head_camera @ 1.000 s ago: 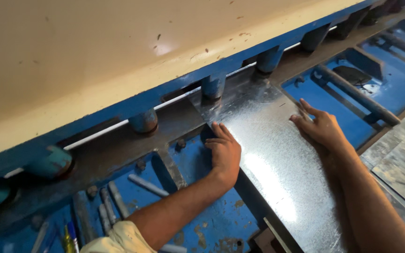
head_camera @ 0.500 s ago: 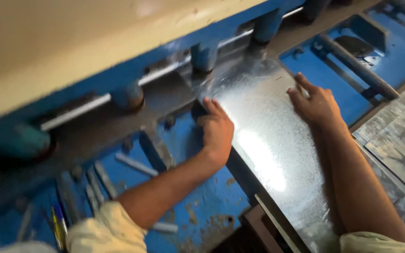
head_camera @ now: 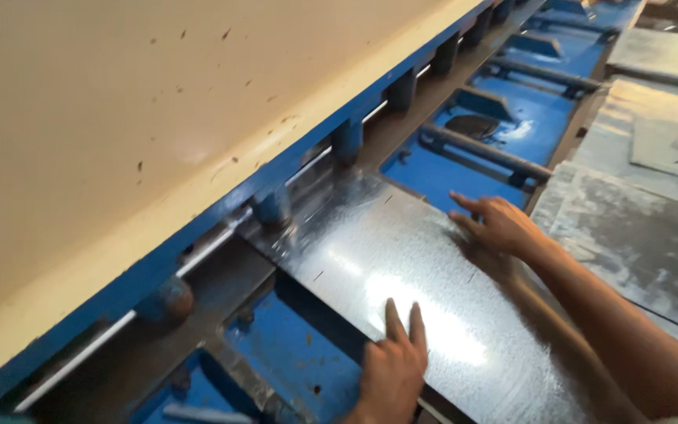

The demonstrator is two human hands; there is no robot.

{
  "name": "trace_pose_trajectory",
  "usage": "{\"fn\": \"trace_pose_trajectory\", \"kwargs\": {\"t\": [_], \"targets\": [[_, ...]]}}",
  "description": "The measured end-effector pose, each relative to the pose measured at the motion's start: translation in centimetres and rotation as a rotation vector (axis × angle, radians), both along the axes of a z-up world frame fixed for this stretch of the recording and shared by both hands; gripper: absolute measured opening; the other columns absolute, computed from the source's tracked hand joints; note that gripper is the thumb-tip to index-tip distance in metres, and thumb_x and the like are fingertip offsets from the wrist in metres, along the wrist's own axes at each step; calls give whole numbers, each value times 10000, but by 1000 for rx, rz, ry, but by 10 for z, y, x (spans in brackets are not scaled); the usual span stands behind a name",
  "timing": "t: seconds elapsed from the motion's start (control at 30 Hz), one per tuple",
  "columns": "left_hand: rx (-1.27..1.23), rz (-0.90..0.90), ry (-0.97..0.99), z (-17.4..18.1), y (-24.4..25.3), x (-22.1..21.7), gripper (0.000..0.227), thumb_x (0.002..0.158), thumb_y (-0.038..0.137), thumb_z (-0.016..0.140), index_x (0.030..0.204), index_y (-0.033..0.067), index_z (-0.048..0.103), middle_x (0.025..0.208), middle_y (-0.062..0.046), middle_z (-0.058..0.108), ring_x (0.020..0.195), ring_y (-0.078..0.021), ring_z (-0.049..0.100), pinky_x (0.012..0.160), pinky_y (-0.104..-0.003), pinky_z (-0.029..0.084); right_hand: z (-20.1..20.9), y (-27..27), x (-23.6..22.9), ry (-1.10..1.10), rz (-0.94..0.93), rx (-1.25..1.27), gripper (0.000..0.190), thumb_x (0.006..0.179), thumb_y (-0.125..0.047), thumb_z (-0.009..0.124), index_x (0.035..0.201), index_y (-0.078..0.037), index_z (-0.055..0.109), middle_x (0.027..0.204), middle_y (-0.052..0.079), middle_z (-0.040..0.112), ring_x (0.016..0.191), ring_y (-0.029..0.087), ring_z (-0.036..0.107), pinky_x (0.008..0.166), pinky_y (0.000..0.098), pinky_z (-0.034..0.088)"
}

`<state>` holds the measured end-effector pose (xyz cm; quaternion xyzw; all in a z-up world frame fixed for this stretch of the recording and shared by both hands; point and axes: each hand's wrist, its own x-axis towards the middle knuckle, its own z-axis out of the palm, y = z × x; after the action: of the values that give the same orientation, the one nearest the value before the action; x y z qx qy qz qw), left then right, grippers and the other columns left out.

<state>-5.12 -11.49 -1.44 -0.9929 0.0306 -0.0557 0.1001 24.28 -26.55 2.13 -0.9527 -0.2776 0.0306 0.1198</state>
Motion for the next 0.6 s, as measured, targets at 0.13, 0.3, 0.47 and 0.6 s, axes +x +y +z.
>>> {"fn": "trace_pose_trajectory", "kwargs": {"t": [0.13, 0.3, 0.47, 0.6], "targets": [[26, -83, -64, -22, -7, 2, 596, 916, 84, 537, 1481, -78, 438, 1375, -510, 407, 516, -185, 641, 456, -344, 500, 0, -67, -23, 159, -27, -14, 692, 911, -561, 562, 1560, -370, 418, 1063, 91, 806, 921, 204, 763, 921, 415, 589], [148, 26, -197, -31, -18, 2, 588, 882, 110, 535, 1408, -143, 470, 1324, -533, 426, 479, -159, 618, 438, -342, 472, -18, -107, -38, 99, -17, 42, 715, 805, -551, 714, 1469, -345, 547, 1040, 93, 742, 821, 215, 756, 787, 427, 611], [168, 136, 26, -7, -2, 3, 695, 874, 82, 573, 1496, -149, 367, 1462, -485, 359, 540, -91, 619, 441, -257, 457, -29, -71, -14, 290, -128, 138, 756, 812, -511, 779, 1508, -352, 529, 1044, 126, 861, 757, 258, 798, 811, 434, 598], [162, 416, 94, 14, 42, 23, 742, 889, 101, 616, 1538, -108, 325, 1580, -343, 303, 536, -33, 605, 446, -229, 462, -24, -7, -7, 116, -5, 168, 743, 842, -513, 716, 1529, -309, 519, 1238, 134, 749, 1006, 268, 728, 886, 451, 591]]}}
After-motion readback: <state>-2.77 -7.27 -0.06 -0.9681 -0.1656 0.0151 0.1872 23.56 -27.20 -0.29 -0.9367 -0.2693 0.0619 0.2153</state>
